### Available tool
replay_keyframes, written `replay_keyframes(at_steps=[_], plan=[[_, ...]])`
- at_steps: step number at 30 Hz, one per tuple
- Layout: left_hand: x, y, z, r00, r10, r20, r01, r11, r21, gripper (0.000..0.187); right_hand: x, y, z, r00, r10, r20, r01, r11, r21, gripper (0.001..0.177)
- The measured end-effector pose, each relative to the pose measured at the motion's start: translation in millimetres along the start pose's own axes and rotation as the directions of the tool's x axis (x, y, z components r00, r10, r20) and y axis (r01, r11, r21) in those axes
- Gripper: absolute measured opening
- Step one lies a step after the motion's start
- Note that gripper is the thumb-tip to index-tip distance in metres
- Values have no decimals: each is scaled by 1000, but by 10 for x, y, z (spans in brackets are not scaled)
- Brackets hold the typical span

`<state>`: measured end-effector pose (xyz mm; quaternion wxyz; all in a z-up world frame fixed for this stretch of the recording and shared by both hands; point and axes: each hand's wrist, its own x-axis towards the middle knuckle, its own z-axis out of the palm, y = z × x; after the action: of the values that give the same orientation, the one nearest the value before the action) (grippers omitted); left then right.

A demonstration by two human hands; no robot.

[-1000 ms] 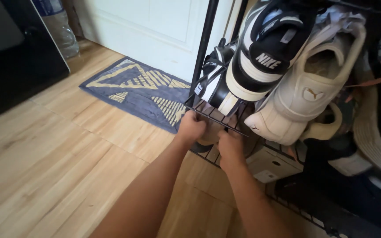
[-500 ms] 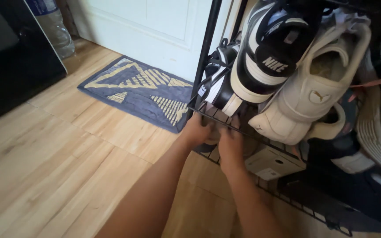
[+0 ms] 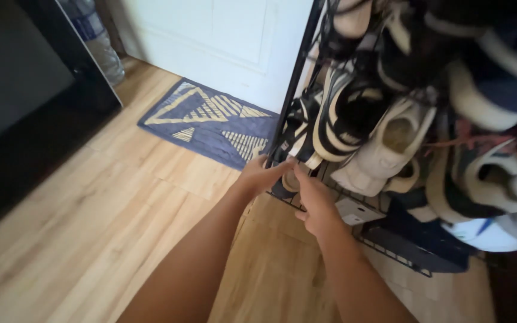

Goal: The recorder is seen organizing various shoes on a rack, placing some into shoe boxes, and handling a white cloth garment.

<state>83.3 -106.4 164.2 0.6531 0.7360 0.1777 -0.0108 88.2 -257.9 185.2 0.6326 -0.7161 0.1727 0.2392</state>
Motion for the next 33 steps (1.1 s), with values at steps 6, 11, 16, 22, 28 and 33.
replay_keyframes(at_steps=[6,11,16,22,28,33], plan=[[-276,659,-394,990,98,-98,-105,992,-67,100,-601,-641,-30,999,3,48,-4,1000,12,98],[-1025,1993,-874,999,34,-41,-41,983,-179,109,-1321,-1400,20,995,-41,92,41,999,2,104],[-1362,2893,-1411,993,95,-72,-104,986,-133,108,-2032,-2247,178,987,-67,144,75,996,-48,107],[-1886,4061,-2141,988,93,-126,-97,995,-29,104,-2825,-3292,491,988,-97,120,113,985,-133,104],[-2470,5082,-2889,967,160,-196,-148,986,71,104,-3672,-4293,860,951,-238,196,269,951,-150,102],[-2880,5676,-3607,951,226,-211,-211,973,90,104,-4298,-5007,1348,914,-312,257,368,906,-208,103]])
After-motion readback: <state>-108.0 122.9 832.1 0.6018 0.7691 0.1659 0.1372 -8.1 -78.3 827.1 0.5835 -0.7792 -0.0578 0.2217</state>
